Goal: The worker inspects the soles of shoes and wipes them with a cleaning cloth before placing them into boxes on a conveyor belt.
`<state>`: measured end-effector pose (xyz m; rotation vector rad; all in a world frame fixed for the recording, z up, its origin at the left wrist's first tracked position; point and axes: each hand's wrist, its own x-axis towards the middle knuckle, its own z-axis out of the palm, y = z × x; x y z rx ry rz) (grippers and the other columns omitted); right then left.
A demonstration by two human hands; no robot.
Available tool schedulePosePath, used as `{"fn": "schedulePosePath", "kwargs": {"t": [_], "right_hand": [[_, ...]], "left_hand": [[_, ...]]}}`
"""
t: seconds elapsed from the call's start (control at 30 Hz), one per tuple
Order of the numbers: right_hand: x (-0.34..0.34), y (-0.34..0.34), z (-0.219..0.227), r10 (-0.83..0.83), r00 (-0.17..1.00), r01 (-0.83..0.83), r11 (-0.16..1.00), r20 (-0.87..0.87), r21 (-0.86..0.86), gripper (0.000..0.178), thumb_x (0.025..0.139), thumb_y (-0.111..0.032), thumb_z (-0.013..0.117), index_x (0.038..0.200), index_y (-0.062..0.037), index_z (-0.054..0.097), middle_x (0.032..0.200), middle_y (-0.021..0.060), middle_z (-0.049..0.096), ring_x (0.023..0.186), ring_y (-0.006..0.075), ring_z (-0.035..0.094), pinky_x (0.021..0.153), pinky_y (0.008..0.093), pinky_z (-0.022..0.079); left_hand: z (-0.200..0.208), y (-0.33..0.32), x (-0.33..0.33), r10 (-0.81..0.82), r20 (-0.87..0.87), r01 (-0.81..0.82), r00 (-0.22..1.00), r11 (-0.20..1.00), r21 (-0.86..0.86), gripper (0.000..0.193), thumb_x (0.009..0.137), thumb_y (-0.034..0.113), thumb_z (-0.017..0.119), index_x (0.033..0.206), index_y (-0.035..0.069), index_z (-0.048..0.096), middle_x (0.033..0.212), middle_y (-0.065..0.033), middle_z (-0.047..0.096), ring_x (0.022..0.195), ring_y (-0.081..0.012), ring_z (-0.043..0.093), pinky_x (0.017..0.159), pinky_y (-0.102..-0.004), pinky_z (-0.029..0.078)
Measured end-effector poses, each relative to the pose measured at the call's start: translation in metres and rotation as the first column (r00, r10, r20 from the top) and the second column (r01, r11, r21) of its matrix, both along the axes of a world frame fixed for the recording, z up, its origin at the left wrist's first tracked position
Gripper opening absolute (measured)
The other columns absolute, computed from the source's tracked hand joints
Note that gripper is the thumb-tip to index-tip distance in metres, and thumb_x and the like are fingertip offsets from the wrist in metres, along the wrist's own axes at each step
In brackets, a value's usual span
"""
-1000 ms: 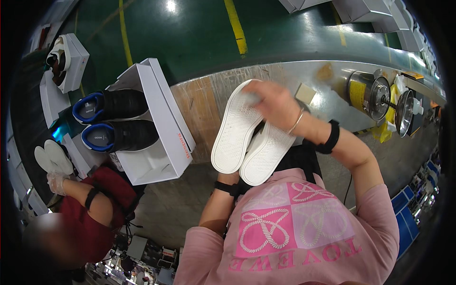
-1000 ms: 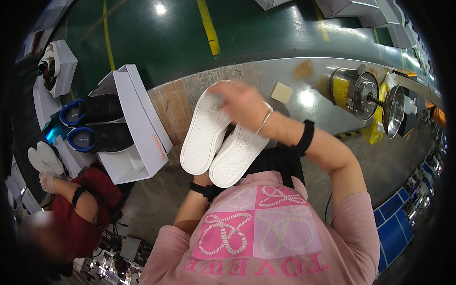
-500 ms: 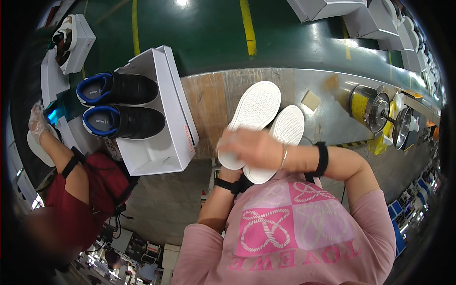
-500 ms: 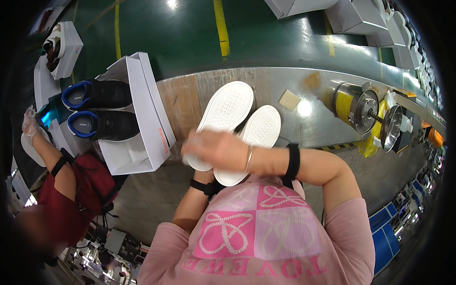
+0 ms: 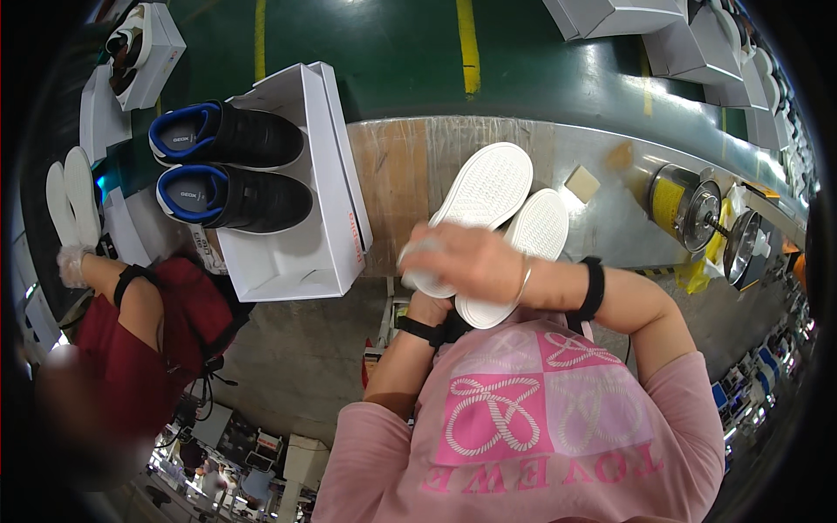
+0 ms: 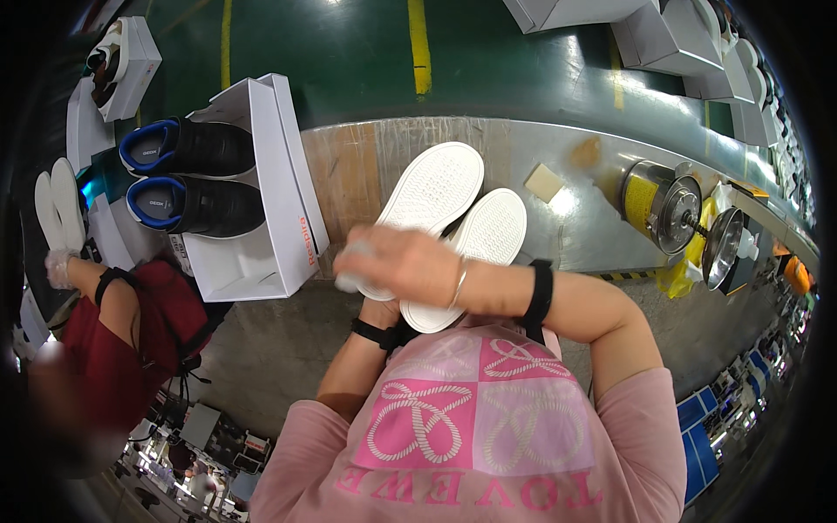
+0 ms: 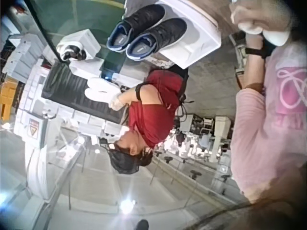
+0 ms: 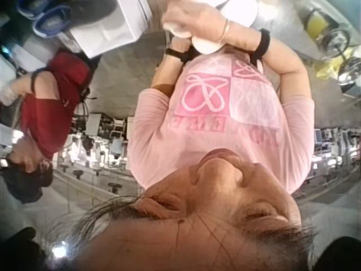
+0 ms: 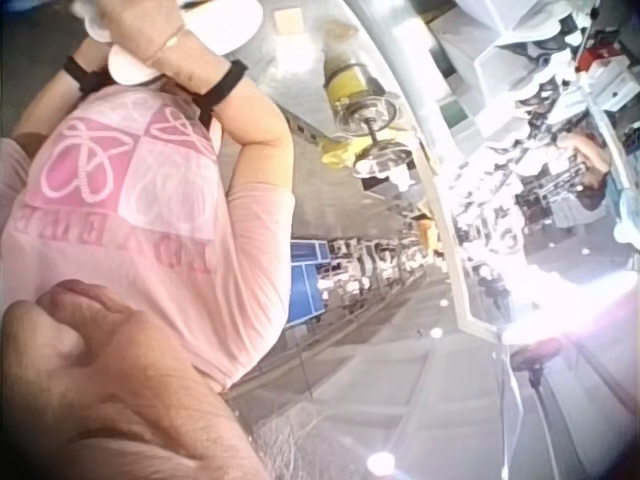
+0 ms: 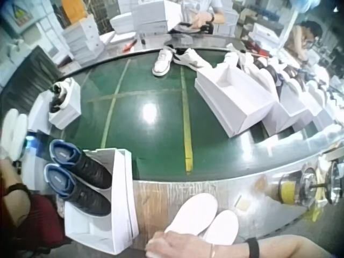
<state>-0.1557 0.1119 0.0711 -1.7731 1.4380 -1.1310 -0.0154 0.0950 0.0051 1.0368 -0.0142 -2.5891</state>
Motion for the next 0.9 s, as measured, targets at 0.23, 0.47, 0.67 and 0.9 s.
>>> {"fn": "schedulePosePath", "kwargs": {"t": [0.23,0.47,0.67,0.9], "right_hand": [[-0.018,-0.001,-0.004,-0.135,0.981,0.144,0.988,-0.137,0.057,0.033,0.078,-0.002,0.066,0.109,-0.0124,0.062,0.105,0.0094,0.066,0.089,0.0274,0.067,0.077,0.0371,0.058],[-0.037,0.038,-0.020,-0.043,0.999,0.040,0.994,-0.029,-0.098,0.048,0.065,0.000,0.074,0.111,-0.0120,0.065,0.116,0.0158,0.065,0.093,0.0301,0.068,0.075,0.0386,0.059],[-0.026,0.045,-0.003,-0.096,0.995,0.096,0.995,-0.023,0.011,0.048,0.064,0.003,0.074,0.108,-0.0103,0.066,0.113,0.0158,0.068,0.098,0.0319,0.068,0.083,0.0402,0.058],[-0.088,0.058,-0.058,-0.448,0.892,0.452,0.888,-0.056,0.084,0.034,0.075,0.005,0.077,0.105,-0.0066,0.067,0.113,0.0152,0.070,0.102,0.0334,0.069,0.085,0.0375,0.057]], "left_hand": [[0.010,0.002,-0.001,-0.127,0.151,0.187,0.980,0.844,-0.503,0.050,0.104,0.023,0.051,0.150,0.008,0.041,0.145,-0.0126,0.053,0.133,-0.0254,0.052,0.108,-0.0390,0.047],[-0.025,0.009,0.018,-0.097,-0.100,0.091,0.990,0.994,-0.057,0.045,0.103,0.022,0.054,0.144,0.006,0.048,0.140,-0.0133,0.056,0.129,-0.0247,0.054,0.108,-0.0378,0.047],[-0.022,0.002,0.005,-0.037,-0.019,0.038,0.999,0.999,0.027,0.045,0.103,0.022,0.055,0.144,0.003,0.047,0.139,-0.0152,0.057,0.124,-0.0245,0.058,0.103,-0.0362,0.051],[-0.021,0.009,0.020,-0.147,0.088,0.158,0.985,0.977,-0.141,0.046,0.103,0.021,0.055,0.144,0.002,0.046,0.139,-0.0158,0.057,0.123,-0.0244,0.059,0.102,-0.0358,0.052]]}}
